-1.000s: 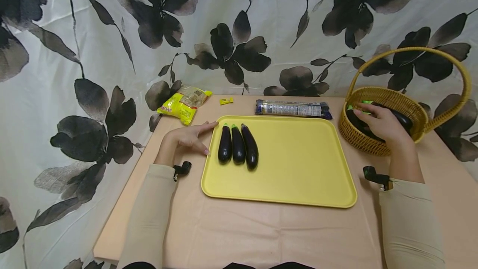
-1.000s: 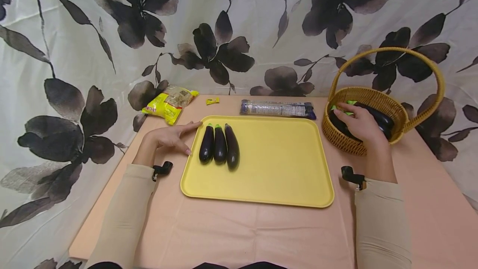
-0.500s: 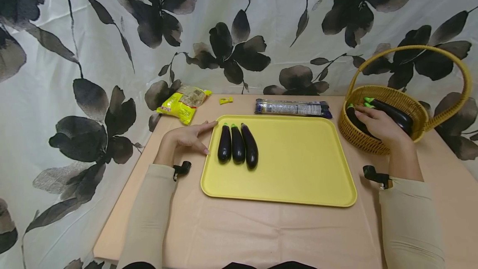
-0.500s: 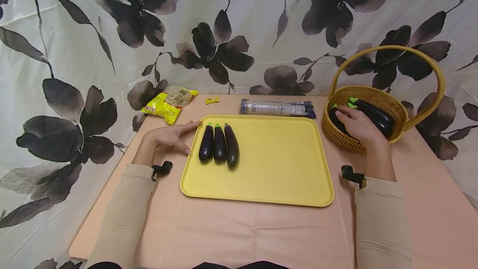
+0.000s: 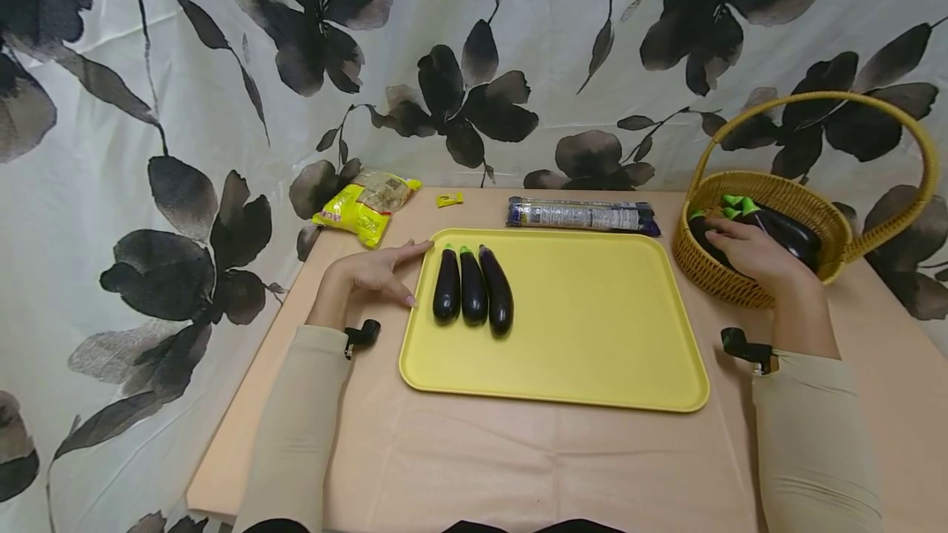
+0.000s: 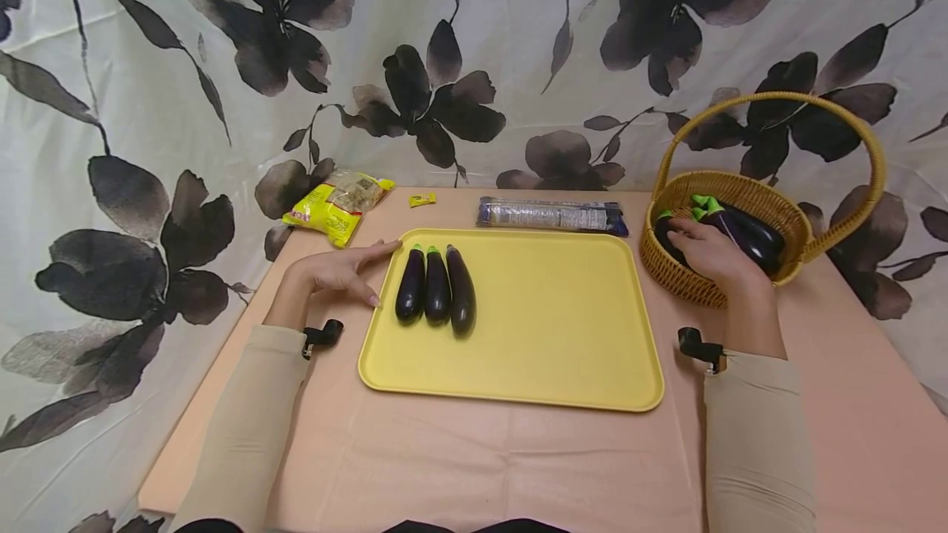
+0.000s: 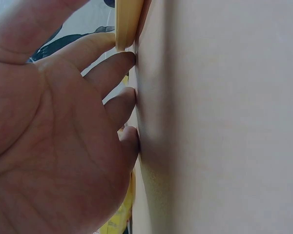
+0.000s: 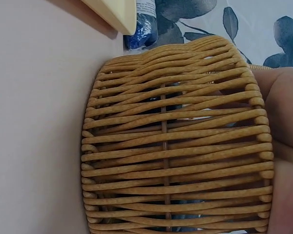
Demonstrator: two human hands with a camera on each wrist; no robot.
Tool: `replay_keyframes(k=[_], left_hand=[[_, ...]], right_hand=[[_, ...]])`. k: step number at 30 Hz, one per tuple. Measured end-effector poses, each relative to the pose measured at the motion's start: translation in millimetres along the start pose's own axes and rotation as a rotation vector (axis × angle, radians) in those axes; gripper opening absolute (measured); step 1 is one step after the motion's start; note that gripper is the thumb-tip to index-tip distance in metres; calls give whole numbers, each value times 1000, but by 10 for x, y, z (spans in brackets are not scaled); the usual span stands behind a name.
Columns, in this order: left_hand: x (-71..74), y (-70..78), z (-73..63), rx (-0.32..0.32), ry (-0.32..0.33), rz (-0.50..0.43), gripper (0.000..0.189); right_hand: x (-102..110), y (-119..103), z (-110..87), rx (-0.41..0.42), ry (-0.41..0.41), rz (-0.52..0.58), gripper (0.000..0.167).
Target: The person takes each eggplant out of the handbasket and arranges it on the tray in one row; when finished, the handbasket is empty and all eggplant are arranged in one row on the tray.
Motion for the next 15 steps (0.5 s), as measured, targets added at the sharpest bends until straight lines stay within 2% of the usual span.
replay_keyframes(k=[15], left_hand=[[-17, -33, 11, -7, 14, 18, 124]], right_hand=[[-20, 16, 2, 44, 21, -85, 64]])
Point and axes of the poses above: each hand's wrist, its own z-axis towards the middle knuckle, its own x-axis out of the back of the hand, y = z × x, the point moved 7 cm from there along z, towards the middle knuckle, and after that the axes turned 3 degrees about y, right-handed, at the moved point
